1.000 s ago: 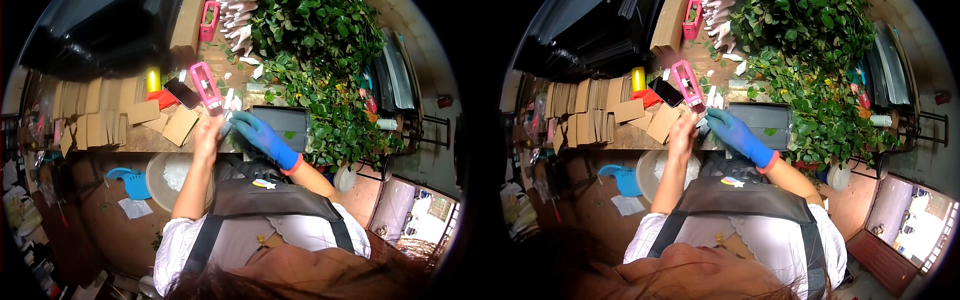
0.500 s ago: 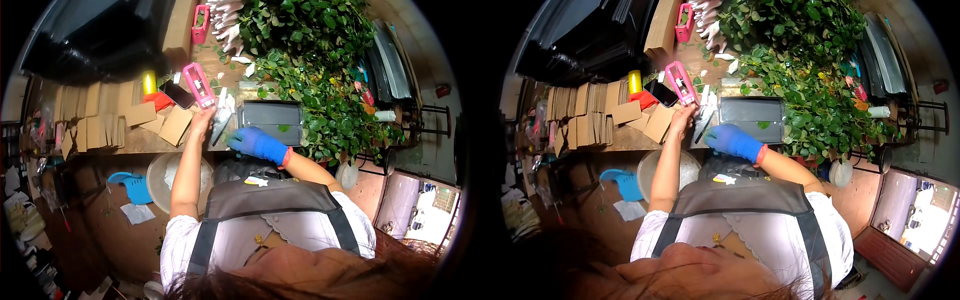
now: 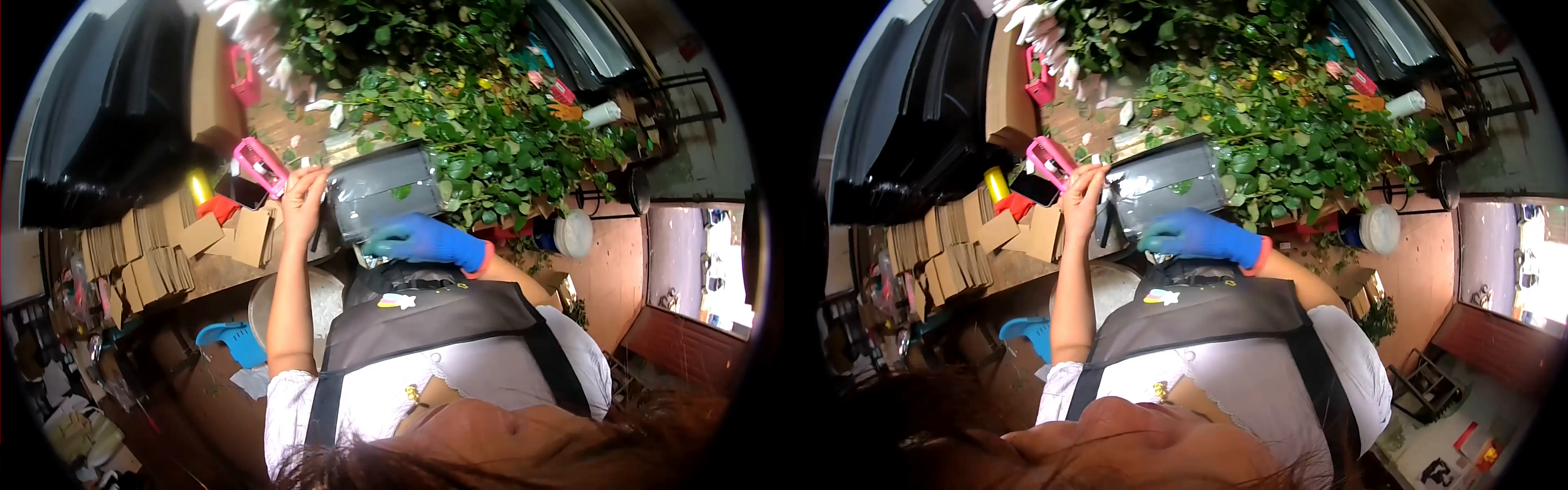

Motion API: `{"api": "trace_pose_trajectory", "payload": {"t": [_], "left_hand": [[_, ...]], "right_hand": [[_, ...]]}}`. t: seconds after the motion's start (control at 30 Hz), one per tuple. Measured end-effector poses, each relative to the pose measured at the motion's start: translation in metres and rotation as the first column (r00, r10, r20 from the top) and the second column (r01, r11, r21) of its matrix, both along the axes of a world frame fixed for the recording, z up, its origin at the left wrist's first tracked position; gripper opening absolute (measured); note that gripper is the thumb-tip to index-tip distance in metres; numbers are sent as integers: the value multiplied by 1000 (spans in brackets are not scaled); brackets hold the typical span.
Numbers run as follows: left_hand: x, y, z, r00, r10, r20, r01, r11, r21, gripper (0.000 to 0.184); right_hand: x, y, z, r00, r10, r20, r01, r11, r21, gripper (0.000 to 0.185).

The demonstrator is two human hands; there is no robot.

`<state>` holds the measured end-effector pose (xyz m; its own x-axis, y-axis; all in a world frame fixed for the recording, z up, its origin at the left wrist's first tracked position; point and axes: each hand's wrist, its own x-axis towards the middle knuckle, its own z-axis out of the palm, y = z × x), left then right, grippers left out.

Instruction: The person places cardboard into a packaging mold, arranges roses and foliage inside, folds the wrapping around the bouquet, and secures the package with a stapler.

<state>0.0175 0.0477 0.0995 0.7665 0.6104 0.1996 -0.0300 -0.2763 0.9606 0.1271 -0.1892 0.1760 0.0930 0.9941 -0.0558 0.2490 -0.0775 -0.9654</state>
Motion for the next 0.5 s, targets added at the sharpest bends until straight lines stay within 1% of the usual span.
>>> {"api": "trace_pose_trajectory", "payload": {"t": [0.03, 0.07, 0.1, 0.13, 0.2, 0.27, 0.3, 0.37, 0.4, 0.43, 0.47, 0.5], "left_hand": [[13, -13, 20, 998, -13, -61, 26, 976, 218, 18], [30, -27, 35, 993, -10, -120, 61, 903, 426, 18], [49, -42, 42, 996, -28, -84, 69, 842, 534, 17], [70, -57, 46, 997, -51, -50, 71, 769, 635, 15], [115, -84, 43, 1000, -32, -2, 22, 646, 763, 15], [155, -101, 31, 998, 0, -60, 52, 490, 870, 15], [169, -108, 21, 973, 76, -218, 171, 395, 903, 34], [186, -119, -9, 929, 251, -272, 164, 380, 910, 51], [194, -123, -16, 895, 339, -291, 157, 371, 915, 59], [191, -125, -8, 853, 299, -427, 250, 485, 838, 76], [189, -123, -12, 886, 254, -387, 222, 502, 836, 67], [188, -123, -12, 896, 256, -363, 210, 475, 854, 63]], "right_hand": [[9, -21, 14, 973, -55, -223, 36, 995, -88, 29], [17, -41, 25, 895, -123, -429, 50, 983, -176, 31], [21, -62, 20, 778, -229, -585, 149, 972, -182, 34], [30, -79, 4, 713, -281, -642, 214, 960, -183, 35], [38, -103, -25, 696, -363, -620, 390, 916, -98, 38], [39, -107, -42, 446, -560, -698, 518, 798, -309, 40], [38, -108, -51, 298, -640, -708, 554, 720, -418, 40], [31, -120, -78, 359, -689, -629, 531, 705, -469, 41], [28, -125, -91, 393, -708, -587, 521, 697, -493, 42], [25, -130, -102, 379, -717, -586, 482, 693, -536, 42], [21, -135, -118, 377, -676, -633, 451, 731, -512, 40], [20, -132, -129, 370, -690, -623, 433, 721, -541, 38]]}}
